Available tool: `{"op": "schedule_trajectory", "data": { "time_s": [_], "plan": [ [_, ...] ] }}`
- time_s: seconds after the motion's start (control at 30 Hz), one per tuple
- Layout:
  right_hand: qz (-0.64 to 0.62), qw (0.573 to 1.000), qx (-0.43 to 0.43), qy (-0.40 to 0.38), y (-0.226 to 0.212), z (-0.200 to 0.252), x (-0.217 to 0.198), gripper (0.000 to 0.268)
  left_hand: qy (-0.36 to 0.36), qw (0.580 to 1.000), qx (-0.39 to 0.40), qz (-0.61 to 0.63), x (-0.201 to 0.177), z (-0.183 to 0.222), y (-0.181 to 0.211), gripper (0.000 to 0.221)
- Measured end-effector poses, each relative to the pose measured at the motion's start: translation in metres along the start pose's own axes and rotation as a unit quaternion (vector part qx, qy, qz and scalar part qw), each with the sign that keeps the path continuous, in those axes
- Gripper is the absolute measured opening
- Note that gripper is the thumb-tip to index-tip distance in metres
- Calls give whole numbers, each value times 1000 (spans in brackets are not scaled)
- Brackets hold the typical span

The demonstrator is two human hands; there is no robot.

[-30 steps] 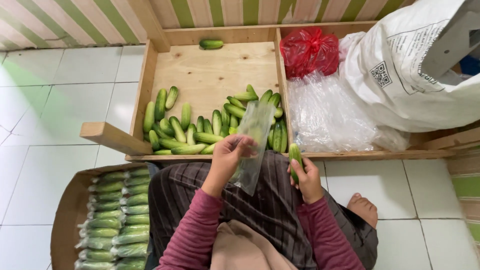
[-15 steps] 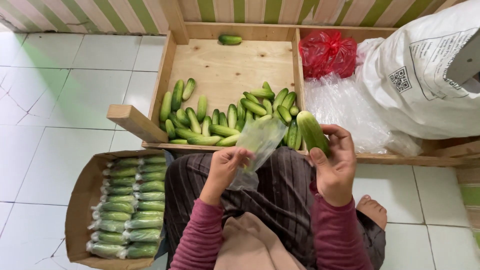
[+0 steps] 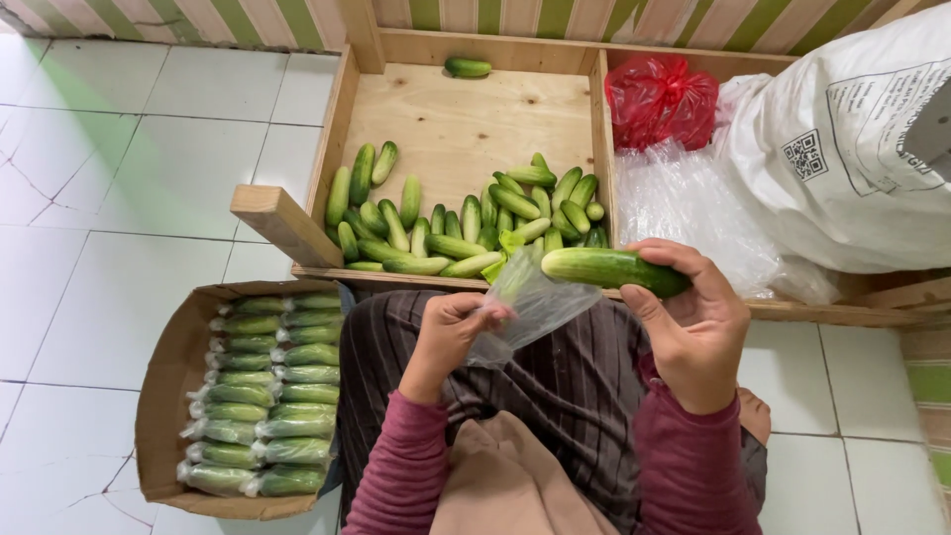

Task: The person places a cucumber into a plastic sleeve, seals the sleeve with tape, and puts the finished product into a cardboard box.

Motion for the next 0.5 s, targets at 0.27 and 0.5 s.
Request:
{"op": "schedule_trajectory", "data": {
  "time_s": [0.27,0.5],
  "plan": [
    [48,997,-14,-50,-5,-4,5,28,-18,998,-11,-51,0,10,19,9],
    [146,983,-59,-96,-18,-5,38,36,-74,990,28,-121,22,17,30,53]
  ]
}}
Point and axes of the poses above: each hand's wrist, its own z-axis away from the middle knuckle, its own x-axis out of the palm, y = z × x, the point moved 9 cm from there along -z, towards the middle knuckle, and after that the axes turned 3 degrees about -x, right-handed, at the moved point
